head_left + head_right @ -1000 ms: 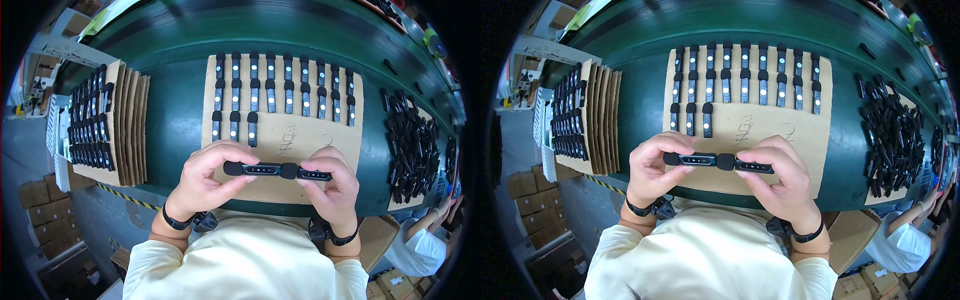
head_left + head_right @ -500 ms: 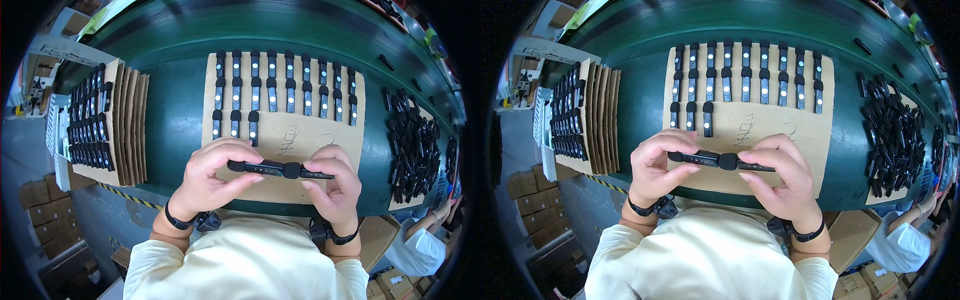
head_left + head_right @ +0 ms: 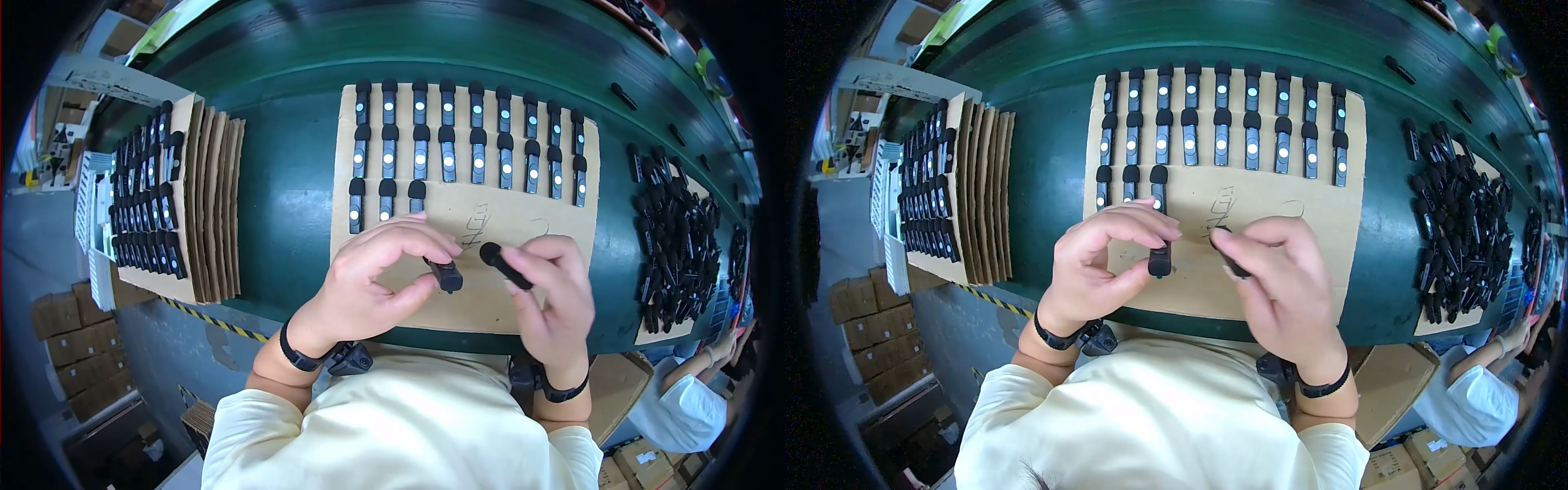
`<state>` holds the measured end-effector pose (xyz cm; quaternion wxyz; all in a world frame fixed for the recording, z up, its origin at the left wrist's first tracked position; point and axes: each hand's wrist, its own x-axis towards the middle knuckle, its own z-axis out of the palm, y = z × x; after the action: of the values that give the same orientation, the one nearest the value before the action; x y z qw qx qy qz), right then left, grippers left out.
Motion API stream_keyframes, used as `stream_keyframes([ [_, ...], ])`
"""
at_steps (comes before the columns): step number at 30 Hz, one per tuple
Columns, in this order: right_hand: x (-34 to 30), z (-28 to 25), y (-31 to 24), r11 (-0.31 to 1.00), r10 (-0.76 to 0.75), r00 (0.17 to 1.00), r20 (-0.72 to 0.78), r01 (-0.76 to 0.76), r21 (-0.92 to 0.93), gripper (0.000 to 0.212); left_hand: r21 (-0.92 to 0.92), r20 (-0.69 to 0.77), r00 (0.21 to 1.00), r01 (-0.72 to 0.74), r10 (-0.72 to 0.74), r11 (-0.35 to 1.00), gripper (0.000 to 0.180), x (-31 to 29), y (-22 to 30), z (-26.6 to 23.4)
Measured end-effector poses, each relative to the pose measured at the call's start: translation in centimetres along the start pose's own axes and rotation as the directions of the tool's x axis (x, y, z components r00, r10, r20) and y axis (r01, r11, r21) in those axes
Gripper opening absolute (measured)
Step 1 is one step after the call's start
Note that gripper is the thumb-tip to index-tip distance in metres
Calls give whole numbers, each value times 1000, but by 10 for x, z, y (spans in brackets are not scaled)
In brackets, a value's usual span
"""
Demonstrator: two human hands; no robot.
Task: The person picks up a microphone and a clip, presses them together to assemble the unit, and places it onto a cardboard sheet. This process is repeated for several microphones, arranging the finished units in rows on the sheet.
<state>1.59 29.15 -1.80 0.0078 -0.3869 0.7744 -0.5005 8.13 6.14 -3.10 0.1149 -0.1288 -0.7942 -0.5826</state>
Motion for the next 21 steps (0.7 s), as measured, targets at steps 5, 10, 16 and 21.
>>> stream_keyframes([
  [5,9,19,-6,997,-57,997,56,59,-39,44,-34,-15,1000,5,-5,999,25,2,0,7],
  [10,7,27,-2,997,-17,1000,-20,18,81,39,65,-5,999,-50,50,997,27,4,-2,10],
  [16,8,22,3,997,-55,998,-19,56,54,34,163,20,990,-138,137,977,29,7,-4,11],
  [21,13,20,4,998,-55,998,-5,55,1,33,223,-26,992,-115,124,968,31,4,-8,5],
])
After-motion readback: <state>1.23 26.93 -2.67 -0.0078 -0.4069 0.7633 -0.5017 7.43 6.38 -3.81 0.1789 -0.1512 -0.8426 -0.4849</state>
